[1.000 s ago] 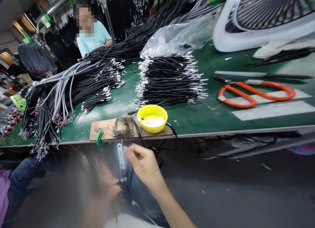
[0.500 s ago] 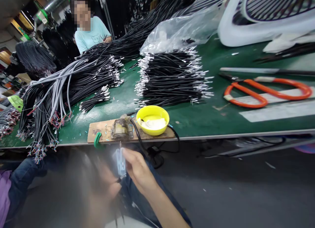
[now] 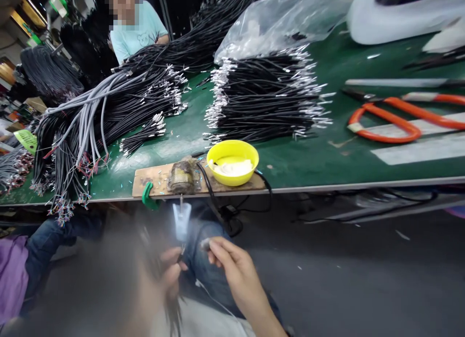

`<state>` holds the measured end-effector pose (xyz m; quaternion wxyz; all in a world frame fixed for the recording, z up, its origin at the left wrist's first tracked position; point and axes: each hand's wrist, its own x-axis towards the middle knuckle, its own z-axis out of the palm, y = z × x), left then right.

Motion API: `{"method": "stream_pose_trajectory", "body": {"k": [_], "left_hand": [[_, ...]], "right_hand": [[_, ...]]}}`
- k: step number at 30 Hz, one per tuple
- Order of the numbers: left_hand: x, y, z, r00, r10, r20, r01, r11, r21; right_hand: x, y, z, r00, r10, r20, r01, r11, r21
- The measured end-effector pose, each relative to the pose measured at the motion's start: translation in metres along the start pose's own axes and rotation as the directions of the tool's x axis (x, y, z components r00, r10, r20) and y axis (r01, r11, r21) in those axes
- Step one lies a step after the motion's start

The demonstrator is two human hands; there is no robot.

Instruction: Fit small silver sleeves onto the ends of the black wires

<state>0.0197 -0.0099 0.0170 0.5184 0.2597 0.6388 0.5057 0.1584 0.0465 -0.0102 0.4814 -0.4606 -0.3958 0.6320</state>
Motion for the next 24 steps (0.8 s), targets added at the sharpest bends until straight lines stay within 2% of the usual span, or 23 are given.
{"method": "stream_pose_trajectory", "body": {"k": [2, 3, 6, 9, 12, 16, 19, 21, 23, 24], "left_hand": [[-0.004, -0.013, -0.004, 0.995, -0.07, 0.067, 0.071, 0.997, -0.01], [-0.007, -0.02, -0.006, 0.992, -0.099, 0.081, 0.099, 0.995, 0.0], [-0.017, -0.037, -0.01, 0.987, -0.152, 0.05, 0.151, 0.988, 0.037], [-0.023, -0.043, -0.011, 0.984, -0.174, 0.039, 0.173, 0.984, 0.04], [-0.022, -0.039, -0.008, 0.982, -0.167, 0.085, 0.165, 0.986, 0.026], [-0.017, -0.025, -0.003, 0.984, -0.145, 0.102, 0.15, 0.988, -0.039], [-0.015, -0.014, 0.003, 0.992, -0.076, 0.097, 0.088, 0.989, -0.121], [-0.015, -0.009, 0.007, 0.995, -0.014, 0.094, 0.029, 0.987, -0.159], [-0.016, -0.007, 0.011, 0.995, 0.035, 0.091, -0.018, 0.985, -0.174], [-0.016, -0.006, 0.013, 0.994, 0.052, 0.1, -0.033, 0.983, -0.18]], "right_hand": [[-0.009, 0.001, -0.002, 0.992, -0.124, 0.018, 0.125, 0.977, -0.174], [-0.013, 0.001, -0.001, 0.978, -0.199, 0.068, 0.209, 0.945, -0.25], [-0.023, -0.002, 0.004, 0.891, -0.338, 0.302, 0.439, 0.811, -0.386], [-0.028, -0.006, 0.008, 0.834, -0.33, 0.442, 0.517, 0.746, -0.42], [-0.028, -0.009, 0.011, 0.812, -0.355, 0.463, 0.543, 0.75, -0.378], [-0.028, -0.011, 0.013, 0.843, -0.439, 0.311, 0.527, 0.789, -0.315], [-0.03, -0.01, 0.015, 0.887, -0.428, 0.174, 0.46, 0.852, -0.251], [-0.033, -0.01, 0.019, 0.931, -0.358, 0.074, 0.366, 0.919, -0.146], [-0.036, -0.011, 0.025, 0.979, -0.203, 0.0, 0.203, 0.978, 0.056], [-0.038, -0.012, 0.029, 0.995, -0.099, 0.004, 0.097, 0.979, 0.182]]}}
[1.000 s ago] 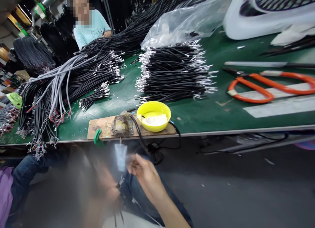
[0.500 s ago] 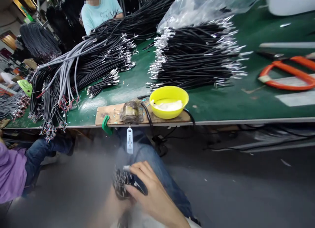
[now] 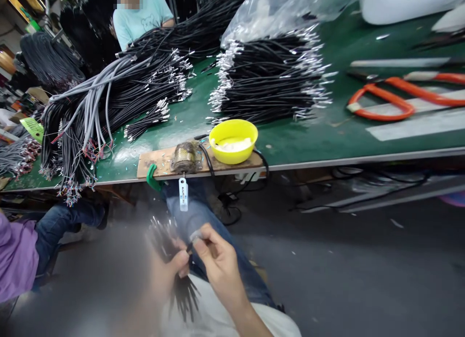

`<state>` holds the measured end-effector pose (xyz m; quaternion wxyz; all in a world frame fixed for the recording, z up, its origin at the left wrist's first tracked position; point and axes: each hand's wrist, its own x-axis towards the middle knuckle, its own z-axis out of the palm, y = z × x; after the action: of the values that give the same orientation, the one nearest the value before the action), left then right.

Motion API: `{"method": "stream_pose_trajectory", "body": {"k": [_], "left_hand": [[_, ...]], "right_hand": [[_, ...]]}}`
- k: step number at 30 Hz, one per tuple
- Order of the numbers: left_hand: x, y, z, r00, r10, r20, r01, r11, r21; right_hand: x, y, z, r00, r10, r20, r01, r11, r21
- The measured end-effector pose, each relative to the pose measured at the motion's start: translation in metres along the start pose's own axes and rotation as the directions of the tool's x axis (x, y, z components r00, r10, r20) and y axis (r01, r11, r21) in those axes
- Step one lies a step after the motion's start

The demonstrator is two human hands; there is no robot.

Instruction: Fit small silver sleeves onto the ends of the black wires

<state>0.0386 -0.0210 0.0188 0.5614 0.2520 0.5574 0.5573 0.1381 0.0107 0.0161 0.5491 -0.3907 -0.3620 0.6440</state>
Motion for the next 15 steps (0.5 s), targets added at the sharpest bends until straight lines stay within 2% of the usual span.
{"method": "stream_pose_trajectory", "body": {"k": [1, 3, 5, 6, 8, 10, 12, 15], "left_hand": [[0.0, 0.0, 0.002, 1.0, 0.008, 0.022, -0.008, 1.0, -0.005], [0.001, 0.002, 0.004, 0.997, 0.004, 0.073, -0.001, 1.0, -0.031], [0.002, 0.004, 0.004, 0.994, -0.005, 0.105, 0.011, 0.998, -0.061], [0.003, 0.005, 0.004, 0.993, -0.011, 0.114, 0.019, 0.998, -0.066], [0.005, 0.008, 0.003, 0.993, -0.031, 0.115, 0.038, 0.997, -0.062], [0.007, 0.01, 0.003, 0.995, -0.055, 0.088, 0.061, 0.996, -0.061], [0.009, 0.012, 0.003, 0.995, -0.069, 0.065, 0.073, 0.995, -0.063], [0.012, 0.015, 0.004, 0.997, -0.044, 0.066, 0.047, 0.998, -0.045]], "right_hand": [[-0.001, -0.001, 0.004, 0.994, 0.108, 0.023, -0.11, 0.986, 0.127], [0.0, -0.003, 0.009, 0.951, 0.279, 0.135, -0.308, 0.899, 0.31], [0.002, -0.003, 0.011, 0.906, 0.361, 0.22, -0.42, 0.832, 0.362], [0.004, -0.002, 0.01, 0.902, 0.375, 0.213, -0.429, 0.831, 0.355], [0.008, 0.001, 0.005, 0.93, 0.347, 0.125, -0.369, 0.88, 0.3], [0.011, 0.003, -0.002, 0.972, 0.224, 0.064, -0.233, 0.95, 0.21], [0.014, 0.002, -0.006, 0.991, 0.065, 0.116, -0.076, 0.993, 0.091], [0.017, -0.004, -0.006, 0.977, -0.131, 0.169, 0.151, 0.982, -0.111]]}}
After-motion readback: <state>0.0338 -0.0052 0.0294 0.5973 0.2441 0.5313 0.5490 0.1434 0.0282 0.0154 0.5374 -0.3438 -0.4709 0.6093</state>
